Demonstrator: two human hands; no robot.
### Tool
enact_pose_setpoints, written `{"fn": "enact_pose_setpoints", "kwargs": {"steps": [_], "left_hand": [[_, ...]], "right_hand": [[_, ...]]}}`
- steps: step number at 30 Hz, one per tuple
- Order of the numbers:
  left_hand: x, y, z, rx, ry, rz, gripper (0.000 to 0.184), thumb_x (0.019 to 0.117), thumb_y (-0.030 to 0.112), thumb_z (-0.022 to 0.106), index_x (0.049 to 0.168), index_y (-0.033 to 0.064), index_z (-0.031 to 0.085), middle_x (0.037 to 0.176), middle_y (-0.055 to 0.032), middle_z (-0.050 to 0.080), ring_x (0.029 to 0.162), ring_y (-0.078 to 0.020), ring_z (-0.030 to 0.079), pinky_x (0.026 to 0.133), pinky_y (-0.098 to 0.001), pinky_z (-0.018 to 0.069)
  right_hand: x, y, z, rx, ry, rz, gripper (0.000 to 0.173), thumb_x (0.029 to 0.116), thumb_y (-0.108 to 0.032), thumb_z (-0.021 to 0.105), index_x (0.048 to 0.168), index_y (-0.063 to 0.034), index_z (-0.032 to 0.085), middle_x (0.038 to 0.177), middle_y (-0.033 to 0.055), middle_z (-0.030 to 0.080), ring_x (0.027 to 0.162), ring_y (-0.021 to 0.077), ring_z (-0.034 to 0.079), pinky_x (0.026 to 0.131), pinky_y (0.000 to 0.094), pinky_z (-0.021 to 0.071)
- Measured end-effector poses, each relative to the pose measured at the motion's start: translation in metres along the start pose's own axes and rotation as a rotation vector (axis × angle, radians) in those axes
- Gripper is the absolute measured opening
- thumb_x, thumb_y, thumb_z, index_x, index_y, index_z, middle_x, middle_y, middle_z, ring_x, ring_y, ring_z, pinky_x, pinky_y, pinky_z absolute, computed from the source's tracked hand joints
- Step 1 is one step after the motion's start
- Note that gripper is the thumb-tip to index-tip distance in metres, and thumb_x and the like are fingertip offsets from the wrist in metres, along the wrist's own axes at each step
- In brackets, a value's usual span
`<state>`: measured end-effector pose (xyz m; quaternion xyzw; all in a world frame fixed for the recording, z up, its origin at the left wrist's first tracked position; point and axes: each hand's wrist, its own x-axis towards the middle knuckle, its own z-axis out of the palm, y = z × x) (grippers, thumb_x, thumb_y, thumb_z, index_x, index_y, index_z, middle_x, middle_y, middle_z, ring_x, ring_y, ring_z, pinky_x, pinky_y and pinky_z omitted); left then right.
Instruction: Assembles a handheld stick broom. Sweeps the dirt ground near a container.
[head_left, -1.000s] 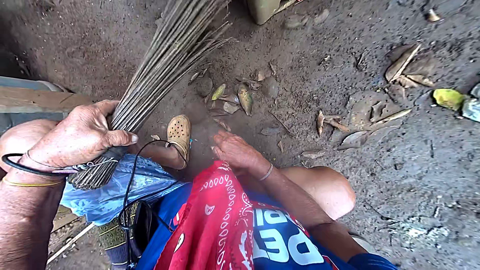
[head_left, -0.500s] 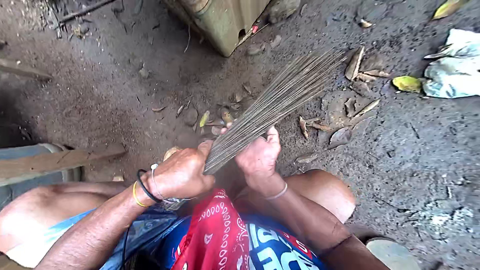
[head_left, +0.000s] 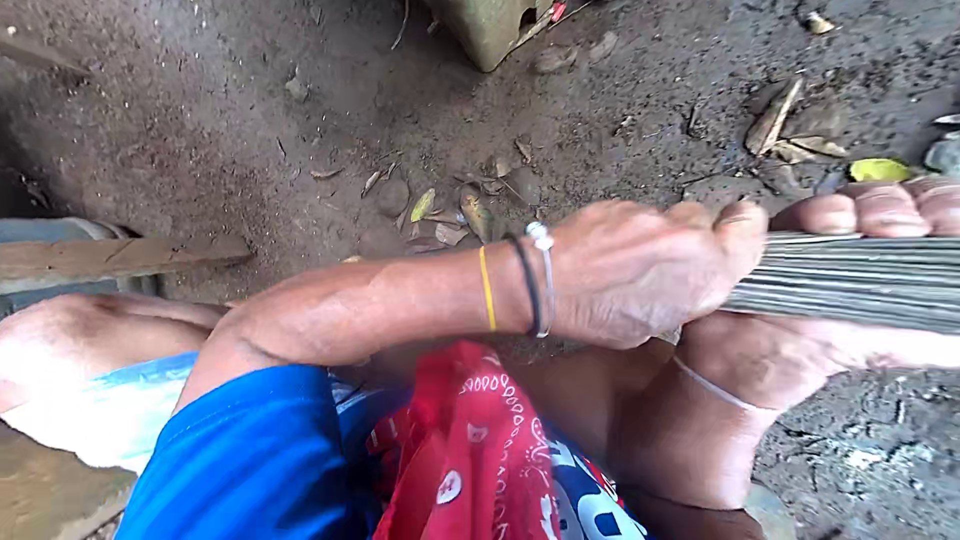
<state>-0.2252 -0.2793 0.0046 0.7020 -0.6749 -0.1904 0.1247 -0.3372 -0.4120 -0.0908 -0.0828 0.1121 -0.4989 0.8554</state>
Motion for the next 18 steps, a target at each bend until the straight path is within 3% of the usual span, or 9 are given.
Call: {"fn": "enact_pose_setpoints", "kwargs": {"steps": [1, 3, 4, 7, 9, 12, 15, 18], "left_hand": [[0.003, -0.005, 0.002, -0.076, -0.009, 0.0, 0.059, 0.0913, 0.024, 0.068, 0.143, -0.0018, 0.056, 0.103, -0.0159, 0.07, 0.086, -0.0285, 0.07, 0.068, -0.0405, 0.0552], [0.0, -0.02, -0.004, -0.298, -0.119, -0.074, 0.063, 0.0971, 0.035, 0.068, 0.149, 0.002, 0.052, 0.125, -0.017, 0.067, 0.11, -0.0276, 0.067, 0.09, -0.042, 0.0539], [-0.006, -0.032, -0.007, -0.458, -0.128, -0.14, 0.059, 0.0997, 0.033, 0.065, 0.149, 0.0023, 0.052, 0.13, -0.0165, 0.065, 0.115, -0.0247, 0.064, 0.097, -0.0399, 0.052], [-0.041, -0.085, 0.001, -0.843, 0.153, -0.453, 0.044, 0.1058, 0.021, 0.049, 0.142, -0.0033, 0.054, 0.13, -0.0188, 0.066, 0.113, -0.0206, 0.067, 0.098, -0.0371, 0.0559], [-0.072, -0.14, 0.024, -0.733, 0.302, -0.76, 0.043, 0.1071, 0.023, 0.047, 0.141, -0.0028, 0.054, 0.126, -0.0193, 0.066, 0.11, -0.0239, 0.069, 0.096, -0.0408, 0.0573], [-0.129, -0.217, 0.087, -0.389, 0.176, -1.181, 0.05, 0.1036, 0.025, 0.058, 0.143, -0.004, 0.051, 0.131, -0.0267, 0.064, 0.123, -0.0393, 0.063, 0.107, -0.0573, 0.0478], [-0.166, -0.245, 0.141, -0.205, -0.01, -1.304, 0.063, 0.0959, 0.03, 0.069, 0.149, 0.0031, 0.049, 0.148, -0.027, 0.05, 0.132, -0.0457, 0.054, 0.107, -0.0646, 0.0457], [-0.166, -0.244, 0.158, -0.131, -0.093, -1.324, 0.073, 0.0952, 0.031, 0.071, 0.156, 0.0057, 0.04, 0.158, -0.0228, 0.039, 0.139, -0.0442, 0.047, 0.107, -0.0602, 0.0467]], "right_hand": [[0.003, 0.0, -0.002, -0.024, 0.049, 0.013, 0.077, 0.0937, -0.069, 0.004, 0.107, -0.0071, 0.048, 0.075, 0.0045, 0.051, 0.066, 0.0161, 0.056, 0.063, 0.0344, 0.0532], [0.007, 0.007, -0.008, -0.083, 0.157, 0.053, 0.083, 0.0953, -0.069, -0.005, 0.104, -0.0079, 0.05, 0.071, 0.0025, 0.053, 0.064, 0.0139, 0.058, 0.062, 0.032, 0.0546], [0.009, 0.01, -0.011, -0.106, 0.214, 0.083, 0.085, 0.0953, -0.07, -0.006, 0.103, -0.0083, 0.051, 0.069, 0.0017, 0.054, 0.064, 0.0131, 0.058, 0.062, 0.0312, 0.0547], [0.015, 0.019, -0.013, -0.165, 0.33, 0.164, 0.086, 0.095, -0.072, -0.007, 0.096, -0.0094, 0.052, 0.063, 0.0008, 0.051, 0.057, 0.0125, 0.056, 0.056, 0.0307, 0.0529], [0.018, 0.023, -0.015, -0.214, 0.331, 0.19, 0.088, 0.094, -0.074, -0.007, 0.096, -0.0096, 0.052, 0.063, 0.0017, 0.05, 0.055, 0.0138, 0.054, 0.054, 0.0331, 0.0524], [0.019, 0.024, -0.016, -0.237, 0.276, 0.219, 0.092, 0.0911, -0.078, -0.007, 0.097, -0.0097, 0.054, 0.064, 0.0019, 0.051, 0.056, 0.0145, 0.054, 0.055, 0.0351, 0.0527], [0.021, 0.024, -0.022, -0.292, 0.229, 0.23, 0.098, 0.0868, -0.083, -0.008, 0.097, -0.0105, 0.058, 0.062, 0.0008, 0.051, 0.056, 0.0138, 0.054, 0.054, 0.0352, 0.0518], [0.024, 0.031, -0.021, -0.369, 0.224, 0.216, 0.103, 0.0863, -0.082, -0.011, 0.095, -0.0082, 0.059, 0.059, 0.0023, 0.053, 0.053, 0.0157, 0.056, 0.051, 0.0365, 0.0518]]}}
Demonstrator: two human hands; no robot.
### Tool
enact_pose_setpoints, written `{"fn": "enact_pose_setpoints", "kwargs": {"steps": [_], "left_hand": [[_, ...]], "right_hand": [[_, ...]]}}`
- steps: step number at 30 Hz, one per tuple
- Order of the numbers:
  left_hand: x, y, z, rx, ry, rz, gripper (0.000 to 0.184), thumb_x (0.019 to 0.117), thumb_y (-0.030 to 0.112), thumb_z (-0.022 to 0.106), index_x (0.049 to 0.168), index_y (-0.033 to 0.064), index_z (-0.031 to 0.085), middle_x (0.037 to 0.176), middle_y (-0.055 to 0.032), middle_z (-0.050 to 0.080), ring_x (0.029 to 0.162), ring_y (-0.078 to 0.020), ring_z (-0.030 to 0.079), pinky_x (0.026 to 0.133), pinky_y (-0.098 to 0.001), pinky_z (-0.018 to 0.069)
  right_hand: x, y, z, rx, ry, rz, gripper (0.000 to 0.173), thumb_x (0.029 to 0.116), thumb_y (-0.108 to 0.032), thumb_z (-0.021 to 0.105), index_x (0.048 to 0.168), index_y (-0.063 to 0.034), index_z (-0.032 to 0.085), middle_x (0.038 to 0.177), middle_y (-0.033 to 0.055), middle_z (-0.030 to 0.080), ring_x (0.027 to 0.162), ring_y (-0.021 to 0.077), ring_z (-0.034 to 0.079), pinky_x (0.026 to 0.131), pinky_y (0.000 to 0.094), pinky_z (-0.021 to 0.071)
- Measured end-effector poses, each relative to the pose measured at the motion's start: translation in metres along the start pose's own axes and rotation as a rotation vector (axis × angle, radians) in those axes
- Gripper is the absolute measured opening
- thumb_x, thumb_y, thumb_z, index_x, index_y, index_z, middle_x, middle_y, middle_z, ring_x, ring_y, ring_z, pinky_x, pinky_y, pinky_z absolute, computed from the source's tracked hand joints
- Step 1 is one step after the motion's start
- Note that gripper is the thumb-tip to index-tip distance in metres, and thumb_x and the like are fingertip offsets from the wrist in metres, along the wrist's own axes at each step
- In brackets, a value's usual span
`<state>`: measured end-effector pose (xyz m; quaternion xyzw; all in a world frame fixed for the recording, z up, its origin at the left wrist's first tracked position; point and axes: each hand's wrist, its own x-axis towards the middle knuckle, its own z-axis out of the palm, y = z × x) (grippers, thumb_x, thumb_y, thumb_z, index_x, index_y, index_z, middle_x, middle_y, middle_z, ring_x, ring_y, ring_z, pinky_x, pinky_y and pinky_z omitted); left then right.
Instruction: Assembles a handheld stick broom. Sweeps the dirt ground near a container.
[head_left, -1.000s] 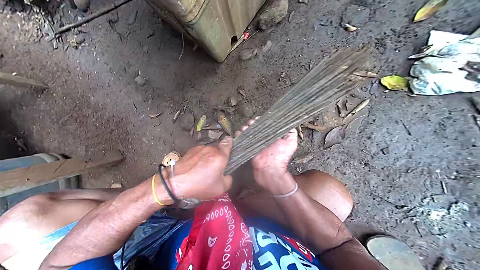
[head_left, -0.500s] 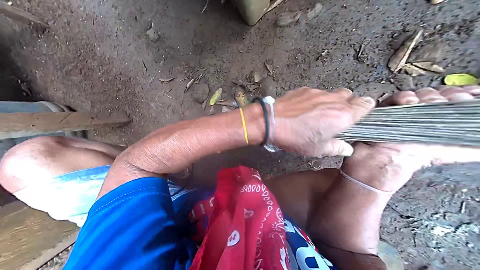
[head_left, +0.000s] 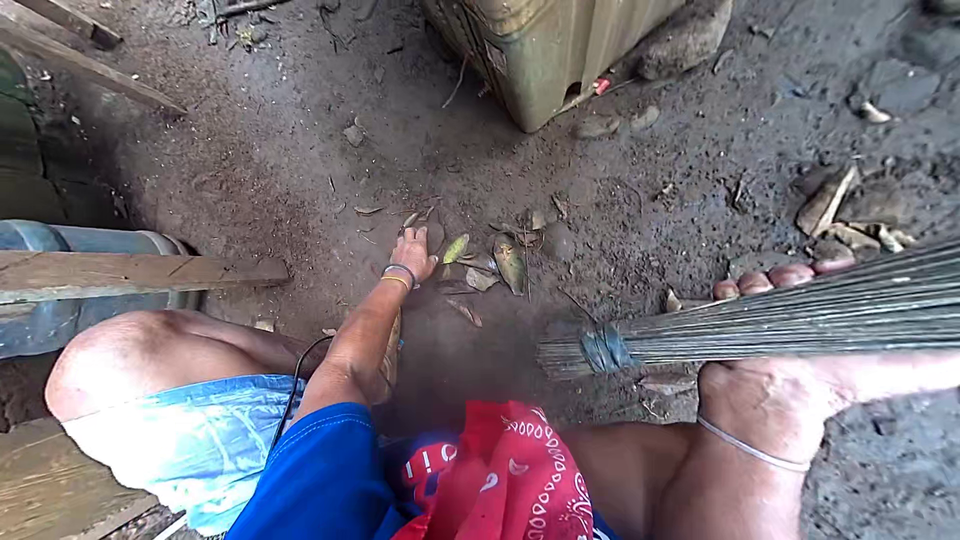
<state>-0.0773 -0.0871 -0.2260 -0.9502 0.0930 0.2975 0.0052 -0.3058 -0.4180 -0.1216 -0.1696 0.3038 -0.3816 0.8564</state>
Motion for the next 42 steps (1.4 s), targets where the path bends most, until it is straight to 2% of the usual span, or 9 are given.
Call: {"fn": "enact_pose_setpoints", "kwargs": {"steps": [7, 16, 20, 24, 28, 32, 36, 39, 42], "left_hand": [[0.03, 0.004, 0.005, 0.041, -0.042, 0.071, 0.084, 0.092, 0.03, 0.075, 0.16, 0.0056, 0.032, 0.162, -0.0213, 0.035, 0.143, -0.045, 0.043, 0.109, -0.0607, 0.0448], [0.04, 0.003, -0.02, 0.032, -0.092, 0.023, 0.075, 0.0885, 0.035, 0.076, 0.144, -0.0063, 0.046, 0.149, -0.0321, 0.044, 0.129, -0.0484, 0.054, 0.102, -0.0624, 0.0497], [0.052, -0.036, -0.077, -0.168, 0.165, -0.133, 0.073, 0.0874, 0.037, 0.072, 0.14, -0.0076, 0.048, 0.144, -0.0336, 0.048, 0.122, -0.0482, 0.06, 0.099, -0.0645, 0.0509], [0.045, -0.059, -0.146, -0.386, 0.515, -0.274, 0.109, 0.0854, 0.056, 0.075, 0.159, -0.0045, 0.023, 0.159, -0.0345, 0.029, 0.138, -0.0457, 0.047, 0.112, -0.054, 0.0434], [-0.03, 0.03, -0.152, -0.443, 0.149, 0.255, 0.084, 0.0935, 0.041, 0.07, 0.156, -0.0005, 0.031, 0.145, -0.0253, 0.054, 0.128, -0.0337, 0.059, 0.105, -0.0491, 0.0512], [-0.106, 0.126, -0.101, -0.388, -0.438, 0.719, 0.092, 0.0786, 0.031, 0.084, 0.153, -0.0011, 0.04, 0.132, -0.0186, 0.065, 0.116, -0.0258, 0.066, 0.098, -0.0446, 0.0561], [-0.131, 0.156, -0.077, -0.194, -0.579, 0.702, 0.07, 0.0828, 0.017, 0.084, 0.142, 0.0042, 0.049, 0.108, -0.0138, 0.071, 0.097, -0.021, 0.07, 0.086, -0.0432, 0.0593], [-0.14, 0.13, -0.091, -0.28, -0.588, 0.509, 0.061, 0.0839, 0.012, 0.076, 0.139, 0.0073, 0.052, 0.1, -0.0086, 0.071, 0.083, -0.0142, 0.069, 0.077, -0.0364, 0.0603], [-0.152, 0.074, -0.118, -0.412, -0.515, 0.218, 0.059, 0.0825, 0.02, 0.072, 0.136, 0.0069, 0.053, 0.093, -0.0038, 0.072, 0.074, -0.0119, 0.071, 0.07, -0.0322, 0.0628]], "right_hand": [[0.003, 0.011, 0.011, -0.059, 0.022, 0.001, 0.102, 0.0887, -0.08, -0.013, 0.096, -0.0053, 0.057, 0.059, 0.0049, 0.055, 0.052, 0.0185, 0.059, 0.05, 0.0384, 0.054], [0.0, 0.022, 0.025, -0.115, 0.076, -0.051, 0.099, 0.0898, -0.078, -0.013, 0.097, -0.0082, 0.057, 0.059, 0.0019, 0.054, 0.052, 0.0153, 0.057, 0.05, 0.0347, 0.0521], [0.006, 0.027, 0.015, -0.195, 0.098, -0.081, 0.097, 0.0914, -0.078, -0.008, 0.1, -0.0073, 0.058, 0.065, 0.0038, 0.054, 0.055, 0.0156, 0.055, 0.052, 0.0365, 0.0515], [-0.003, 0.038, 0.027, -0.242, 0.104, -0.026, 0.099, 0.0903, -0.076, -0.016, 0.097, -0.0101, 0.056, 0.061, 0.0021, 0.052, 0.053, 0.0158, 0.055, 0.052, 0.0359, 0.0519], [-0.025, 0.059, 0.035, -0.206, 0.13, -0.008, 0.095, 0.0917, -0.073, -0.019, 0.104, -0.015, 0.054, 0.071, 0.0046, 0.06, 0.062, 0.0199, 0.063, 0.058, 0.0421, 0.0584], [-0.051, 0.084, 0.026, -0.201, 0.132, -0.066, 0.072, 0.1028, -0.059, -0.01, 0.129, -0.0209, 0.045, 0.104, 0.004, 0.063, 0.092, 0.0177, 0.066, 0.076, 0.0432, 0.0584], [-0.06, 0.086, 0.024, -0.125, 0.193, 0.043, 0.058, 0.1069, -0.052, 0.002, 0.124, -0.0227, 0.049, 0.108, 0.001, 0.062, 0.099, 0.0152, 0.065, 0.081, 0.0421, 0.0571], [-0.071, 0.084, 0.023, -0.184, 0.13, 0.341, 0.069, 0.1049, -0.058, 0.0, 0.142, -0.0191, 0.042, 0.128, 0.0034, 0.06, 0.115, 0.0167, 0.061, 0.094, 0.0424, 0.0544], [-0.084, 0.092, 0.03, -0.235, 0.158, 0.686, 0.079, 0.1056, -0.056, -0.001, 0.151, -0.0003, 0.034, 0.138, 0.0215, 0.053, 0.113, 0.0306, 0.062, 0.09, 0.0498, 0.0534]]}}
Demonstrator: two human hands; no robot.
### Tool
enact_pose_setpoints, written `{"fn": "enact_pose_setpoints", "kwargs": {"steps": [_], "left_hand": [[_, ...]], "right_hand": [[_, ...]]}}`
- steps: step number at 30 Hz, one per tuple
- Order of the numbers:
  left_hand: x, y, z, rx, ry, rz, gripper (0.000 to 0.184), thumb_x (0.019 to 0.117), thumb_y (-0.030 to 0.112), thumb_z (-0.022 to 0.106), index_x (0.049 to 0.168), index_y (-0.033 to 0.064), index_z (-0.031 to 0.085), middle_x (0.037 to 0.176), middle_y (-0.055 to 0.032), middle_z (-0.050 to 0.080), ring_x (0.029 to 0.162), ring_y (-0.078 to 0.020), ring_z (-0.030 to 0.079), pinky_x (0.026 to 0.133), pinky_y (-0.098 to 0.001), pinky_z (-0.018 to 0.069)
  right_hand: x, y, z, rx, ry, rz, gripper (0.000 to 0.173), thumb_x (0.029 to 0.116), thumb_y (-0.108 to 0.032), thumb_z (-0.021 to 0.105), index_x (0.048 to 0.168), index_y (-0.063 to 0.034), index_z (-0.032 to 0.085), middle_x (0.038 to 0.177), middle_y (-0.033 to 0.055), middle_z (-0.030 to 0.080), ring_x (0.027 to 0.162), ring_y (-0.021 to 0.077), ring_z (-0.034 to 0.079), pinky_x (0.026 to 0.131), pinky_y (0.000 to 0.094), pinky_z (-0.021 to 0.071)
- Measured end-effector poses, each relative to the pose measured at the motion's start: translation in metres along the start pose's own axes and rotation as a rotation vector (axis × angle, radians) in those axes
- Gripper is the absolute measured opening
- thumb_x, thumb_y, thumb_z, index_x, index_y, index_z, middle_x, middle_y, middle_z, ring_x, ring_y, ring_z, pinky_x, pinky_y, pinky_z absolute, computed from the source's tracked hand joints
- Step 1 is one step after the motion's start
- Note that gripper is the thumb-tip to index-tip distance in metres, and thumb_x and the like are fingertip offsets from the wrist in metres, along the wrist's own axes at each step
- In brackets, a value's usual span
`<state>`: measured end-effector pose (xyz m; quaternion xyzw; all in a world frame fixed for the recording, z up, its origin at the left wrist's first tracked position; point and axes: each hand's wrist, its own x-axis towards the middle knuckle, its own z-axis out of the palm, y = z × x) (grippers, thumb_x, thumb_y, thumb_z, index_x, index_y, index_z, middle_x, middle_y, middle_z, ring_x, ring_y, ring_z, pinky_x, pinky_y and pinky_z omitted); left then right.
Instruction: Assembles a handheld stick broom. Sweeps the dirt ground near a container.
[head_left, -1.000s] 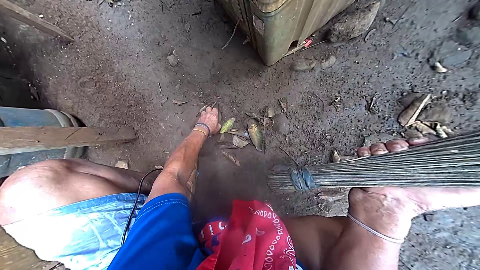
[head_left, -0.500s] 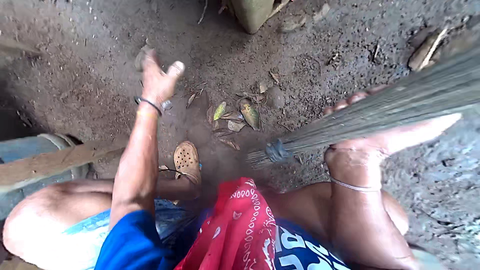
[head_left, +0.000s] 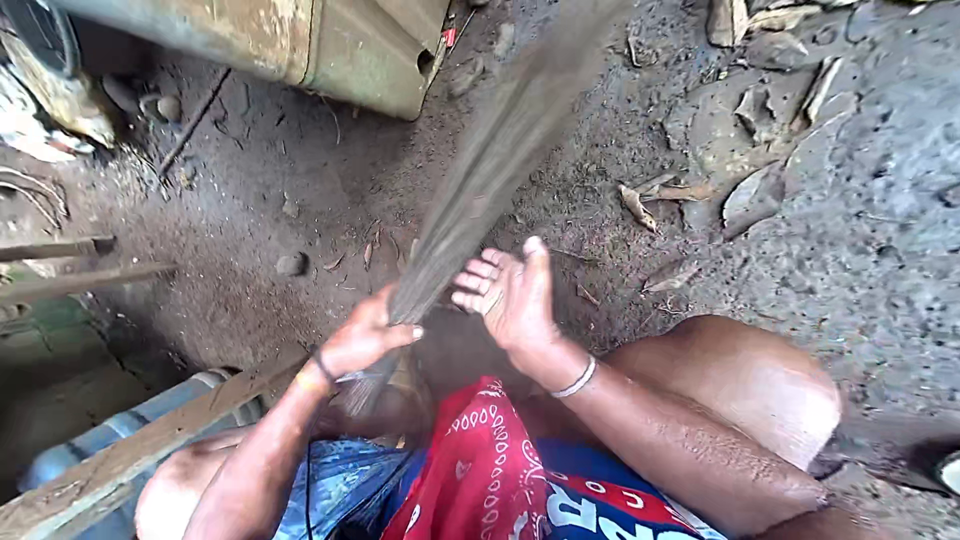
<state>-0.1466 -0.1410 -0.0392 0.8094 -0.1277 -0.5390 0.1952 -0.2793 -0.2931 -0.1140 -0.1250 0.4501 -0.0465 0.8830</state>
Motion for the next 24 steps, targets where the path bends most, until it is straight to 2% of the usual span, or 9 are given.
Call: {"fn": "enact_pose_setpoints", "kwargs": {"steps": [2, 5, 8, 10, 12, 14, 18, 20, 24], "left_hand": [[-0.029, -0.03, -0.021, -0.08, 0.163, -0.114, 0.061, 0.078, 0.024, 0.072, 0.132, 0.0047, 0.052, 0.087, -0.0011, 0.072, 0.069, -0.0126, 0.071, 0.065, -0.0315, 0.0633], [-0.058, -0.075, -0.043, -0.237, 0.376, -0.278, 0.052, 0.0766, 0.013, 0.069, 0.123, 0.0019, 0.05, 0.074, -0.0038, 0.07, 0.059, -0.0158, 0.07, 0.056, -0.0321, 0.062], [-0.062, -0.088, -0.035, -0.368, 0.512, -0.422, 0.016, 0.0835, -0.006, 0.058, 0.098, 0.001, 0.058, 0.067, -0.0068, 0.069, 0.054, -0.0156, 0.068, 0.051, -0.0307, 0.0588], [-0.078, -0.046, 0.0, -0.193, 0.58, -0.482, 0.016, 0.0911, -0.007, 0.051, 0.089, 0.0073, 0.059, 0.069, 0.005, 0.065, 0.061, 0.0, 0.062, 0.06, -0.0173, 0.0543], [-0.131, -0.038, 0.013, 0.081, 0.555, -0.225, 0.016, 0.098, -0.005, 0.052, 0.093, -0.0035, 0.067, 0.083, 0.0033, 0.068, 0.078, 0.0054, 0.061, 0.079, -0.0119, 0.0504], [-0.166, -0.07, -0.005, 0.246, 0.408, 0.148, 0.018, 0.0994, 0.004, 0.056, 0.095, 0.0023, 0.073, 0.092, 0.0035, 0.073, 0.089, 0.005, 0.065, 0.084, -0.014, 0.0514], [-0.137, -0.02, 0.013, -0.31, 0.013, -0.022, 0.022, 0.0812, 0.003, 0.072, 0.092, 0.0213, 0.078, 0.088, 0.0104, 0.076, 0.083, 0.0035, 0.069, 0.079, -0.0149, 0.0563], [-0.112, -0.014, 0.016, -0.295, -0.239, -0.006, 0.038, 0.076, 0.019, 0.084, 0.112, 0.0262, 0.075, 0.101, 0.0112, 0.076, 0.092, 0.0006, 0.07, 0.084, -0.0207, 0.0586], [-0.111, -0.024, 0.006, -0.13, -0.089, -0.029, 0.061, 0.0706, 0.022, 0.087, 0.126, 0.0121, 0.063, 0.102, 0.0043, 0.076, 0.091, -0.0074, 0.073, 0.081, -0.0289, 0.0622]], "right_hand": [[-0.008, 0.005, 0.006, -0.022, -0.038, 0.105, 0.065, 0.111, -0.044, 0.011, 0.152, 0.0011, 0.033, 0.144, 0.0239, 0.049, 0.116, 0.0319, 0.062, 0.092, 0.0478, 0.0534], [-0.022, 0.005, 0.016, -0.11, -0.21, 0.049, 0.044, 0.111, -0.022, 0.026, 0.136, 0.005, 0.05, 0.121, 0.0194, 0.06, 0.096, 0.0236, 0.065, 0.082, 0.0386, 0.054], [-0.038, 0.001, 0.02, -0.433, -0.503, -0.366, 0.034, 0.1032, -0.011, 0.041, 0.119, 0.009, 0.063, 0.109, 0.0186, 0.068, 0.091, 0.0197, 0.068, 0.083, 0.0357, 0.056], [-0.049, -0.004, 0.021, -0.577, -0.657, -0.668, 0.031, 0.1008, -0.015, 0.049, 0.112, 0.0057, 0.07, 0.105, 0.0182, 0.071, 0.095, 0.0248, 0.069, 0.084, 0.0418, 0.0562], [-0.053, -0.008, 0.02, -0.629, -0.776, -0.834, 0.032, 0.0988, -0.02, 0.052, 0.107, 0.0043, 0.07, 0.098, 0.0176, 0.069, 0.091, 0.0276, 0.068, 0.079, 0.0428, 0.0539], [-0.054, -0.006, 0.019, -0.648, -0.826, -0.927, 0.031, 0.0976, -0.023, 0.054, 0.1, 0.004, 0.069, 0.09, 0.0163, 0.065, 0.084, 0.0278, 0.065, 0.072, 0.0405, 0.0516], [-0.052, -0.009, 0.012, -0.755, -0.913, -0.87, 0.032, 0.0987, -0.023, 0.054, 0.097, 0.0049, 0.069, 0.09, 0.0175, 0.066, 0.085, 0.0293, 0.067, 0.073, 0.0437, 0.0521], [-0.05, -0.009, 0.006, -0.771, -0.928, -0.847, 0.029, 0.098, -0.019, 0.052, 0.088, 0.0031, 0.067, 0.082, 0.015, 0.065, 0.077, 0.0264, 0.066, 0.067, 0.0433, 0.0508], [-0.045, -0.001, -0.01, -0.762, -0.903, -0.879, 0.028, 0.0942, -0.007, 0.048, 0.07, -0.0016, 0.061, 0.069, 0.0083, 0.06, 0.065, 0.0173, 0.06, 0.057, 0.0342, 0.0451]]}}
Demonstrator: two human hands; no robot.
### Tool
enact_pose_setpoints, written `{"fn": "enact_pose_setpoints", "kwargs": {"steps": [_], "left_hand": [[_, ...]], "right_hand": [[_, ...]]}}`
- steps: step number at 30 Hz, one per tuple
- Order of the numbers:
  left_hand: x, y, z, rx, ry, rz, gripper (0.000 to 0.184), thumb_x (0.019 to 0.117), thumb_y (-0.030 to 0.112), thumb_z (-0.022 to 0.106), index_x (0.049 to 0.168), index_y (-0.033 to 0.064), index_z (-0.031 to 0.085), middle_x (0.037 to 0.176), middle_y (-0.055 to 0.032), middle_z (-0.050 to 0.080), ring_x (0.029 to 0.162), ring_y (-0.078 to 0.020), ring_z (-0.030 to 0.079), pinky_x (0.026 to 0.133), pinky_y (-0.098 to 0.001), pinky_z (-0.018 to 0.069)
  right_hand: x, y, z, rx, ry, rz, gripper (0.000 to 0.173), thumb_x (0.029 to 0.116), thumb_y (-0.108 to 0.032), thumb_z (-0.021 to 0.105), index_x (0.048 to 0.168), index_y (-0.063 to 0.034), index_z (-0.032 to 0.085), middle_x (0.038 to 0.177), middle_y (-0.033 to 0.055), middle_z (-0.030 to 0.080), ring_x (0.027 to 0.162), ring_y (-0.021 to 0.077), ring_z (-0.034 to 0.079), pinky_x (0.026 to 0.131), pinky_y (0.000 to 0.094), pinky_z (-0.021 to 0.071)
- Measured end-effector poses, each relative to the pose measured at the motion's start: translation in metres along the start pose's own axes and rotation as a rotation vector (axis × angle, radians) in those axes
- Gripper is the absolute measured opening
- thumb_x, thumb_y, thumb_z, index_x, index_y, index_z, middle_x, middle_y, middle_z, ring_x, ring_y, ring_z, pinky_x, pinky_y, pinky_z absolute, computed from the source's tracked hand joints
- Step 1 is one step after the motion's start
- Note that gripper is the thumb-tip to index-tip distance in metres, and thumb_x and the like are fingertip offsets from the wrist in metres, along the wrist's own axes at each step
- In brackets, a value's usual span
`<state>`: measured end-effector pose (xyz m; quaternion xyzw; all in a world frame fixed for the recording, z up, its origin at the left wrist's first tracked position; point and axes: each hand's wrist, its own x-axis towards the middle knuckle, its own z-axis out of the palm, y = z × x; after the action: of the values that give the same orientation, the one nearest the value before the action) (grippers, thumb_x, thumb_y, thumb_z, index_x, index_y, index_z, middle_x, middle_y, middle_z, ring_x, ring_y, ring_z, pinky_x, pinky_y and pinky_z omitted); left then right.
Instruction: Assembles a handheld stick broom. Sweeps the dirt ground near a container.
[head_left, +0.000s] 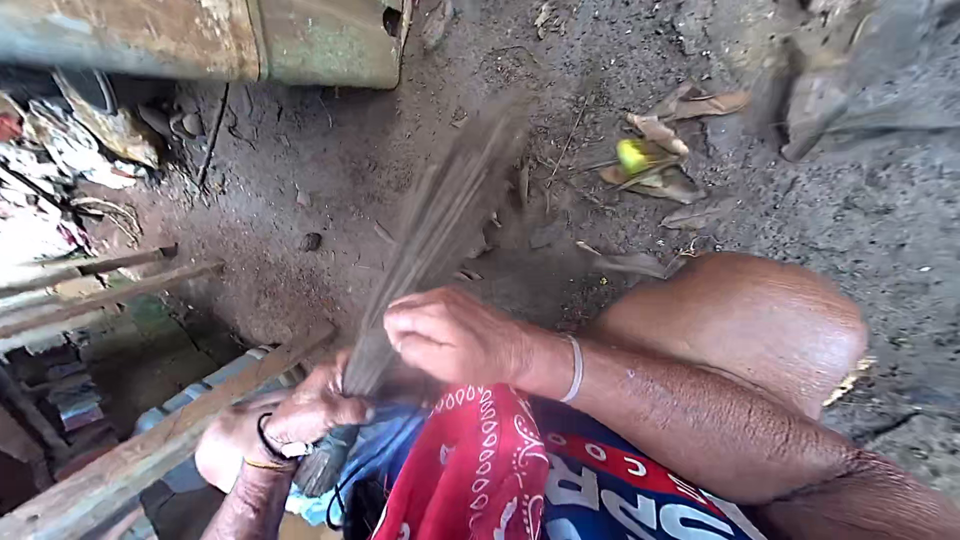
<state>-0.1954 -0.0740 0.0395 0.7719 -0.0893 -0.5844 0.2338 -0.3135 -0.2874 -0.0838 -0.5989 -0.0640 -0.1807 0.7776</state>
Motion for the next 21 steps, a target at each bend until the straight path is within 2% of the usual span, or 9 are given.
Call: {"fn": "enact_pose_setpoints", "kwargs": {"steps": [2, 4, 6, 8, 11, 13, 16, 19, 21], "left_hand": [[-0.006, -0.004, -0.001, 0.011, 0.269, -0.171, 0.051, 0.0686, 0.011, 0.076, 0.117, 0.0068, 0.062, 0.085, 0.0014, 0.074, 0.072, -0.0103, 0.071, 0.066, -0.0297, 0.0621], [-0.006, -0.018, -0.005, -0.07, 0.441, -0.335, 0.034, 0.0794, 0.003, 0.064, 0.113, 0.0041, 0.058, 0.074, -0.002, 0.07, 0.061, -0.013, 0.069, 0.059, -0.0295, 0.0605], [0.0, -0.04, -0.011, -0.178, 0.491, -0.456, 0.016, 0.0878, -0.001, 0.06, 0.103, 0.0034, 0.058, 0.068, -0.0042, 0.067, 0.057, -0.0134, 0.067, 0.055, -0.0279, 0.0582], [0.004, -0.057, -0.01, -0.179, 0.355, -0.531, 0.011, 0.0852, -0.001, 0.062, 0.095, 0.0025, 0.06, 0.067, -0.0058, 0.067, 0.057, -0.0141, 0.066, 0.055, -0.0284, 0.058], [-0.003, -0.051, 0.003, -0.045, 0.032, -0.509, 0.027, 0.0748, 0.005, 0.07, 0.101, 0.0068, 0.065, 0.074, -0.0021, 0.07, 0.06, -0.0115, 0.067, 0.058, -0.0289, 0.0589], [-0.017, -0.035, 0.008, 0.002, -0.145, -0.413, 0.038, 0.0692, 0.009, 0.072, 0.106, 0.0098, 0.065, 0.078, 0.0002, 0.071, 0.062, -0.0091, 0.067, 0.059, -0.0276, 0.0584], [-0.029, -0.02, 0.005, 0.146, -0.288, -0.207, 0.046, 0.0679, 0.017, 0.078, 0.113, 0.0142, 0.069, 0.091, 0.0047, 0.072, 0.079, -0.0032, 0.067, 0.071, -0.0248, 0.0581], [-0.038, -0.027, -0.014, 0.163, -0.041, -0.238, 0.03, 0.0679, 0.024, 0.076, 0.096, 0.0154, 0.072, 0.075, 0.0025, 0.07, 0.064, -0.0061, 0.067, 0.058, -0.0256, 0.0566], [-0.036, -0.037, -0.031, 0.093, 0.2, -0.307, 0.035, 0.0731, 0.013, 0.072, 0.107, 0.0074, 0.063, 0.073, -0.0035, 0.069, 0.059, -0.0119, 0.066, 0.055, -0.0283, 0.0571]], "right_hand": [[-0.007, 0.01, 0.001, -0.104, -0.042, -0.008, 0.027, 0.091, -0.008, 0.049, 0.066, -0.0039, 0.059, 0.066, 0.0065, 0.058, 0.063, 0.0167, 0.06, 0.054, 0.0341, 0.0447], [-0.013, 0.015, 0.003, -0.221, -0.17, 0.028, 0.026, 0.0902, -0.011, 0.05, 0.066, -0.0056, 0.059, 0.065, 0.0057, 0.057, 0.063, 0.0184, 0.06, 0.053, 0.0366, 0.0436], [-0.017, 0.016, 0.005, -0.33, -0.399, 0.137, 0.028, 0.0942, -0.015, 0.05, 0.072, -0.0048, 0.064, 0.069, 0.0081, 0.06, 0.068, 0.0237, 0.064, 0.058, 0.0434, 0.0465], [-0.015, 0.013, 0.009, -0.43, -0.686, 0.294, 0.029, 0.0996, -0.018, 0.049, 0.081, -0.0042, 0.066, 0.078, 0.0115, 0.065, 0.079, 0.0296, 0.067, 0.067, 0.0502, 0.049], [-0.014, 0.011, 0.023, -0.474, -1.01, 0.473, 0.031, 0.1032, -0.019, 0.048, 0.087, 0.0004, 0.067, 0.086, 0.018, 0.067, 0.09, 0.0371, 0.067, 0.077, 0.0568, 0.0492], [-0.021, 0.013, 0.031, -0.41, -1.102, 0.455, 0.035, 0.1042, -0.018, 0.046, 0.084, 0.0044, 0.064, 0.085, 0.0214, 0.066, 0.09, 0.0405, 0.066, 0.076, 0.0589, 0.0486], [-0.028, 0.015, 0.038, -0.318, -1.109, 0.353, 0.036, 0.1062, -0.014, 0.045, 0.084, 0.0076, 0.063, 0.085, 0.0244, 0.065, 0.09, 0.0424, 0.067, 0.078, 0.0591, 0.0497], [-0.026, 0.018, 0.039, -0.323, -1.108, 0.37, 0.035, 0.1049, -0.014, 0.044, 0.081, 0.0057, 0.061, 0.081, 0.0216, 0.063, 0.087, 0.0395, 0.066, 0.076, 0.0572, 0.0481], [-0.024, 0.02, 0.041, -0.351, -1.117, 0.435, 0.036, 0.1051, -0.016, 0.043, 0.083, 0.0053, 0.062, 0.083, 0.0213, 0.064, 0.088, 0.0394, 0.065, 0.076, 0.0577, 0.0472]]}}
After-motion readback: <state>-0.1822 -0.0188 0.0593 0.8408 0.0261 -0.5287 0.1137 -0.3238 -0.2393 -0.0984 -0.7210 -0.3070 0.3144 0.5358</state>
